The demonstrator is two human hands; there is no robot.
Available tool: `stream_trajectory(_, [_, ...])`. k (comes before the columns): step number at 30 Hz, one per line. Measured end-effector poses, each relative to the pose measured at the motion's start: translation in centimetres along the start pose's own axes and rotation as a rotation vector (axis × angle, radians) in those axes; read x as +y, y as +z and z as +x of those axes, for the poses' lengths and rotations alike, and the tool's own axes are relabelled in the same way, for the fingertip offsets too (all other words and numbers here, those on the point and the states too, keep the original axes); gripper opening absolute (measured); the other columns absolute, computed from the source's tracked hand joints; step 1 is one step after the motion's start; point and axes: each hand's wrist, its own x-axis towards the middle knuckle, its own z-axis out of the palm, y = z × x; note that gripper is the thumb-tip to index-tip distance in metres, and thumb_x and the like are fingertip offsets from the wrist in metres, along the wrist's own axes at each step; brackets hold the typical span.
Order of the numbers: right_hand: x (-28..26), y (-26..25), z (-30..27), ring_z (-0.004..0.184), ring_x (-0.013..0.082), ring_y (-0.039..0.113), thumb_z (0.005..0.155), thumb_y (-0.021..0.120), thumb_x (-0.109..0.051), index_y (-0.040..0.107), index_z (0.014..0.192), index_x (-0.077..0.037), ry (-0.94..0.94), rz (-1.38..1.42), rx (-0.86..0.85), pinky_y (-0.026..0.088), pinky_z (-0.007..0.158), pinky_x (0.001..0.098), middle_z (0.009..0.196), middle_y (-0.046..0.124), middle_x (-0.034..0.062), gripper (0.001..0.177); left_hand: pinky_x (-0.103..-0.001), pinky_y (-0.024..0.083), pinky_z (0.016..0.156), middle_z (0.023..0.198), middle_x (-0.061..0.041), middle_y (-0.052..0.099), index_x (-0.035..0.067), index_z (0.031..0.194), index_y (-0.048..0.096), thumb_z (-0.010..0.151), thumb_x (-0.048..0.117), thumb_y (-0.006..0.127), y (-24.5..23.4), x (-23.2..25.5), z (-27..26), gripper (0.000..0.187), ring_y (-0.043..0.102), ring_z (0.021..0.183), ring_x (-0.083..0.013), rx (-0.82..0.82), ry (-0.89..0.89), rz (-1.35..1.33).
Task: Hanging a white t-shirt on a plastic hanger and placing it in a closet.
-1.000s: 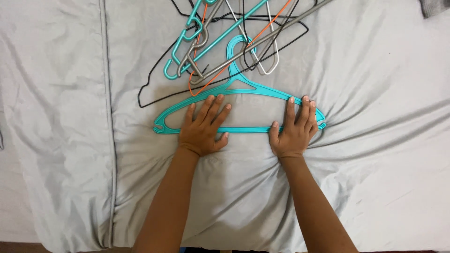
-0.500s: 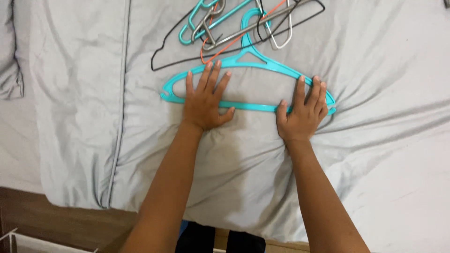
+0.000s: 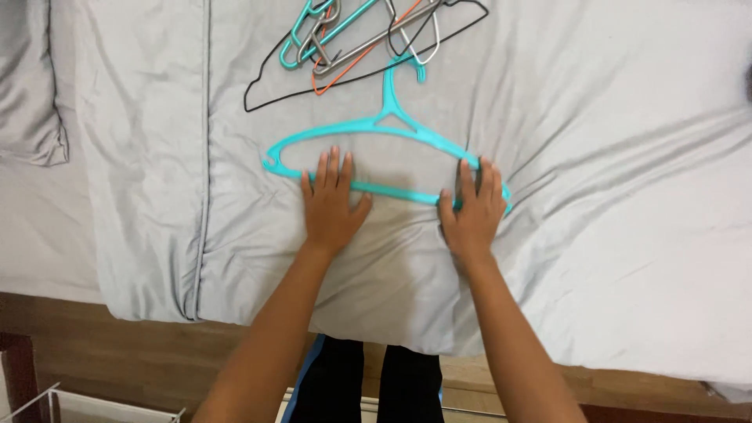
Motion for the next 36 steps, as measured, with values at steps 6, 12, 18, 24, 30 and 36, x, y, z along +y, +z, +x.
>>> stream_trajectory(6, [0.7, -2.0, -6.7, 0.151, 0.0434, 0.033, 0.095, 0.065, -0.029, 0.054, 0.151, -0.01, 0.06, -0.05, -0.045, 0.028, 0.116, 0.0581, 0.164, 0.038, 0.0207, 0.06, -0.063, 0.015, 0.124, 0.17, -0.014, 0.029, 0.01, 0.161, 0.039, 0.091, 0.04, 0.066, -0.4, 2.2, -5.3, 0.08, 0.025, 0.158, -0.0328, -0.037, -0.001, 0.015])
stream_trajectory(12, [1.2, -2.6, -8.9, 0.152, 0.0437, 0.032, 0.095, 0.064, -0.026, 0.051, 0.153, -0.008, 0.069, -0.057, -0.051, 0.028, 0.114, 0.0576, 0.165, 0.036, 0.0221, 0.062, -0.066, 0.015, 0.123, 0.168, -0.017, 0.03, 0.009, 0.156, 0.039, 0.085, 0.04, 0.072, 0.4, 2.8, -6.6, 0.085, 0.024, 0.158, -0.0338, -0.04, 0.014, -0.011])
stream_trajectory(18, [-0.5, -3.6, -7.6, 0.15, 0.0414, 0.032, 0.091, 0.068, -0.031, 0.038, 0.159, -0.004, 0.104, -0.133, -0.096, 0.023, 0.117, 0.0613, 0.163, 0.034, 0.0228, 0.079, -0.068, 0.016, 0.118, 0.165, -0.025, 0.02, 0.004, 0.158, 0.029, 0.057, 0.05, 0.085, -3.2, 3.1, -0.5, 0.124, 0.017, 0.153, -0.0444, -0.18, 0.161, -0.015])
stream_trajectory(24, [-3.0, -4.1, -3.0, 0.149, 0.0451, 0.032, 0.077, 0.081, -0.042, 0.034, 0.157, 0.0, -0.052, 0.052, -0.141, 0.022, 0.117, 0.0579, 0.158, 0.035, 0.0276, 0.102, -0.066, 0.022, 0.117, 0.156, -0.025, 0.037, -0.002, 0.155, 0.03, 0.054, 0.065, 0.088, -2.8, 2.7, 0.9, 0.134, 0.035, 0.144, -0.0446, -0.17, 0.232, 0.044])
stream_trajectory(30, [-2.5, -2.6, -4.7, 0.14, 0.0356, 0.044, 0.078, 0.079, -0.035, 0.051, 0.149, -0.009, -0.025, -0.033, -0.134, 0.029, 0.113, 0.0512, 0.147, 0.052, 0.0182, 0.081, -0.065, 0.027, 0.113, 0.141, -0.025, 0.046, -0.002, 0.15, 0.034, 0.048, 0.073, 0.086, -2.7, 3.5, -3.5, 0.138, 0.043, 0.131, -0.0444, -0.104, 0.208, 0.067])
stream_trajectory(36, [-2.4, -7.5, -8.3, 0.124, 0.0309, 0.054, 0.08, 0.077, -0.029, 0.06, 0.139, -0.013, 0.036, -0.018, -0.206, 0.034, 0.108, 0.0479, 0.127, 0.063, 0.0128, 0.064, -0.066, 0.029, 0.107, 0.14, -0.024, 0.047, -0.001, 0.149, 0.035, 0.046, 0.071, 0.089, -4.6, 6.5, -7.7, 0.137, 0.043, 0.131, -0.0431, -0.229, 0.203, 0.103])
